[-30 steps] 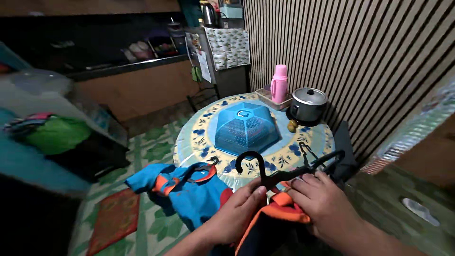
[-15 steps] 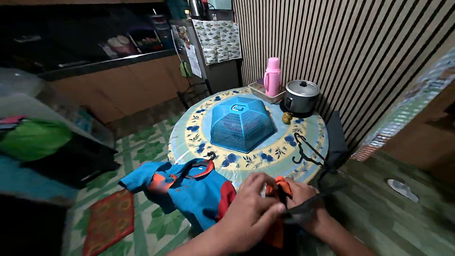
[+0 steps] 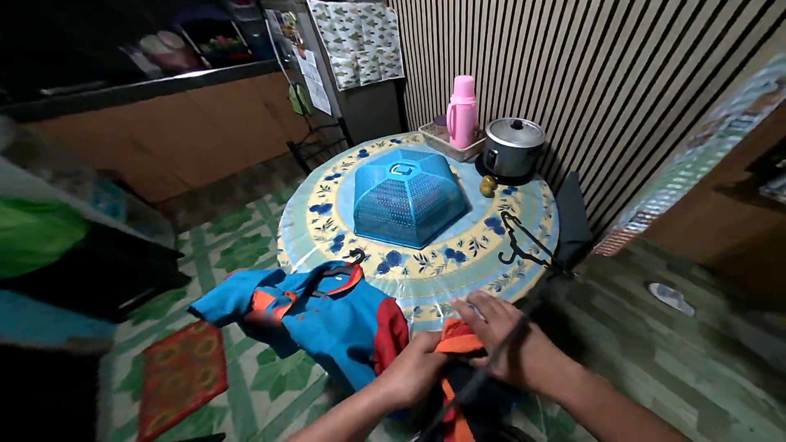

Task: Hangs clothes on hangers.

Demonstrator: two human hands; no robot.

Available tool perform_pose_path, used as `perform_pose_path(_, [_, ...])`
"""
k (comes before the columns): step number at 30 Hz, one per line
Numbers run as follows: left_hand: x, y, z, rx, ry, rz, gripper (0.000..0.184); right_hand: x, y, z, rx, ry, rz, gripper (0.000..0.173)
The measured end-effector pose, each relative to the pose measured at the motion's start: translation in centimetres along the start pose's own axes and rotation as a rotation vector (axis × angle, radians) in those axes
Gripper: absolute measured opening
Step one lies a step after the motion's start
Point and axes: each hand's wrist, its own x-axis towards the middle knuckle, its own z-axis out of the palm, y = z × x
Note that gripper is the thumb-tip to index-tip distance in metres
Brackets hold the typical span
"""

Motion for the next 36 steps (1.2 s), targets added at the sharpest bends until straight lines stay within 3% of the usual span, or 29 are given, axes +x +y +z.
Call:
perform_pose_path(3, [0.7, -3.0, 0.9, -0.373, 0.225, -0.246, 0.023, -1.2, 0.1, 3.7, 0.072, -0.038, -0.079, 0.062])
perform_pose_path(5, [0.8, -3.9, 1.0, -0.449, 0.381, -0.332, 0.023, -1.8, -1.2, 4.7, 0.442, -0.138, -0.101, 0.085])
perform_pose_path(7, [0.5, -4.1, 0.9, -0.450, 0.455, -0.283, 0.025, -2.2, -2.1, 6.4, 0.978, -0.106, -0.081, 0.096])
perform_pose_path(10, [0.7, -4.7, 1.1, -0.402, 0.441, -0.139, 0.023, -0.7, -4.4, 7.0, 1.514, 0.067, 0.250, 0.096])
perform_pose_path(13, [1.4, -5.6, 1.2, -0.225, 0.384, -0.036, 0.020, 1.5, -5.3, 6.1, 1.284, 0.175, 0.557, 0.069])
perform_pose_path(16, [2.2, -5.3, 0.6, -0.105, 0.379, -0.037, 0.023, 2.9, -5.2, 5.9, 0.858, 0.146, 0.589, 0.051])
perform_pose_path(18, [2.6, -4.4, 0.6, -0.274, 0.457, -0.108, 0.024, 3.4, -5.1, 5.6, 0.663, 0.114, 0.584, 0.047])
perform_pose_path(21, [2.8, -1.8, -0.6, -0.751, 0.647, -0.235, 0.031, 3.2, -4.6, 6.5, 0.449, 0.290, 0.599, 0.048])
perform_pose_path(22, [2.6, -1.0, -1.3, -0.904, 0.698, -0.226, 0.032, 2.9, -4.2, 6.5, 0.424, 0.264, 0.632, 0.049])
perform_pose_path(25, [1.7, 0.0, -3.3, -1.200, 0.756, -0.118, 0.035, 2.3, -1.9, 6.8, 0.597, -0.030, 0.761, 0.051])
perform_pose_path(28, [1.3, 0.5, -3.6, -1.227, 0.628, -0.036, 0.037, 1.6, -0.8, 8.6, 0.884, 0.198, 0.779, 0.045])
perform_pose_path(31, [1.0, 0.9, -3.0, -1.164, 0.488, 0.025, 0.038, 2.0, -1.2, 6.3, 1.125, 0.444, 0.743, 0.038])
perform_pose_path(33, [0.8, 1.1, -2.8, -1.096, 0.378, 0.054, 0.043, 2.3, -0.5, 3.7, 1.228, 0.349, 0.750, 0.035])
perform_pose_path(36, [1.0, 1.1, -2.9, -1.060, 0.176, 0.124, 0.049, 2.6, 0.8, 1.2, 1.161, 0.206, 0.761, 0.036])
